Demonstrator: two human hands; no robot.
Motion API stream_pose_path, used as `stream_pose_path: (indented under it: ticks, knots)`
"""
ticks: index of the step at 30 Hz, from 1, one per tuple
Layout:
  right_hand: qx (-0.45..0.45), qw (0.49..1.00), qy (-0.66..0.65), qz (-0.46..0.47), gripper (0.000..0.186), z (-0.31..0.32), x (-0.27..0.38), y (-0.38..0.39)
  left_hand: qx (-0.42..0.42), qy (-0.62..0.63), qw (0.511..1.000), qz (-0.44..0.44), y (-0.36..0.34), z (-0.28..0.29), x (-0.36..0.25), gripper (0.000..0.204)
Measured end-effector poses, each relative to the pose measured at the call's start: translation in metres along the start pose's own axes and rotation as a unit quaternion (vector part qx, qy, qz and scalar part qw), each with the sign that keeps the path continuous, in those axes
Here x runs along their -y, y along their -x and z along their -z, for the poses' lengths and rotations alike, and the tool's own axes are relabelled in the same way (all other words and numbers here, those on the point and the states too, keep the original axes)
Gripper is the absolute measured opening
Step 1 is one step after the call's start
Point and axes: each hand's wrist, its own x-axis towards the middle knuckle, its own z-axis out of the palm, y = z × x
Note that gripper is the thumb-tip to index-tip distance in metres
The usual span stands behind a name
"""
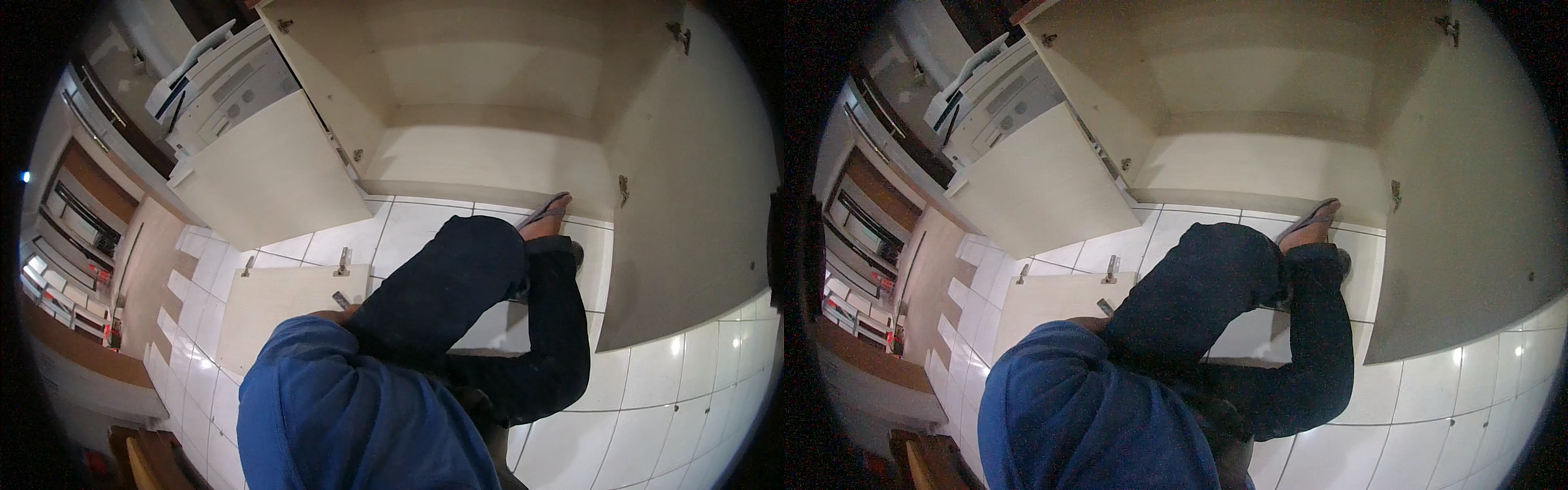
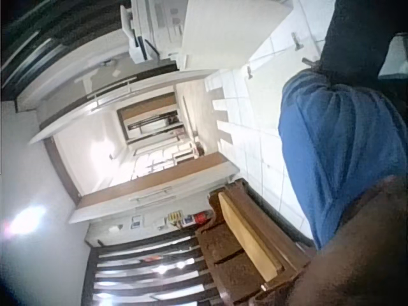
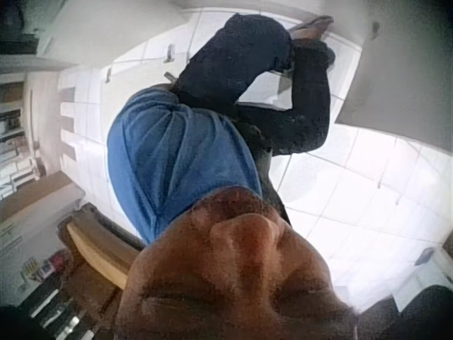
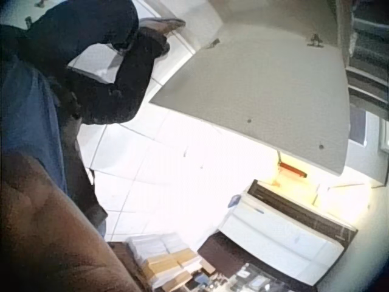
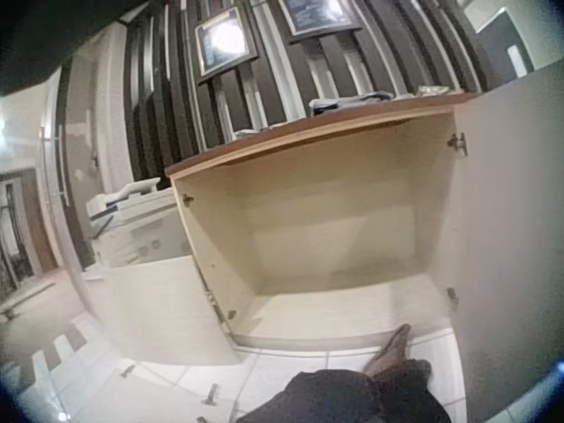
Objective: The person sits on the floor and uses a screwdriver to tighten screws on the hinges of a white cabinet door. They adjust the door position and secure the hinges to the cabinet frame.
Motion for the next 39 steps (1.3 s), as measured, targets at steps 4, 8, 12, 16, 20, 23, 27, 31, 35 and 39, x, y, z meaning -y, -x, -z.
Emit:
stream_pose_path:
  ticks: [4, 8, 12, 16, 20, 23, 27, 31, 35, 39]
  knots:
    - [0.001, 1.000, 0.024, 0.007, 0.070, 0.002, -0.001, -0.002, 0.021, 0.001, 1.000, 0.015, 0.008, -0.010, 0.015, 0.055]
    - [0.000, 0.999, 0.046, 0.016, 0.069, 0.002, -0.003, -0.003, 0.042, 0.006, 0.999, 0.028, 0.014, -0.022, 0.040, 0.058]
    - [0.018, 0.997, 0.078, -0.002, 0.068, -0.010, -0.025, 0.007, 0.069, -0.011, 0.997, 0.024, 0.013, -0.035, 0.071, 0.061]
    - [0.070, 0.993, 0.098, -0.010, 0.068, -0.025, -0.051, 0.029, 0.096, -0.042, 0.994, 0.023, 0.013, -0.045, 0.100, 0.064]
    - [0.069, 0.996, -0.038, -0.028, 0.067, -0.015, 0.019, 0.014, 0.113, -0.065, 0.991, 0.013, 0.017, -0.053, 0.122, 0.067]
    - [-0.084, 0.839, -0.534, 0.062, 0.071, 0.037, 0.153, -0.035, 0.113, -0.077, 0.991, 0.006, 0.024, -0.063, 0.139, 0.069]
    - [-0.117, 0.653, -0.676, 0.321, 0.062, 0.187, 0.292, -0.075, 0.091, -0.076, 0.993, -0.008, 0.038, -0.081, 0.168, 0.072]
    - [-0.070, 0.534, -0.767, 0.349, 0.067, 0.358, 0.340, -0.068, 0.061, -0.080, 0.995, -0.029, 0.041, -0.087, 0.189, 0.075]
    - [-0.062, 0.558, -0.747, 0.356, 0.059, 0.441, 0.347, -0.046, 0.089, -0.094, 0.991, 0.014, 0.047, -0.075, 0.189, 0.077]
    - [-0.120, 0.598, -0.709, 0.354, 0.044, 0.444, 0.344, -0.019, 0.060, -0.099, 0.993, -0.023, 0.061, -0.057, 0.180, 0.056]
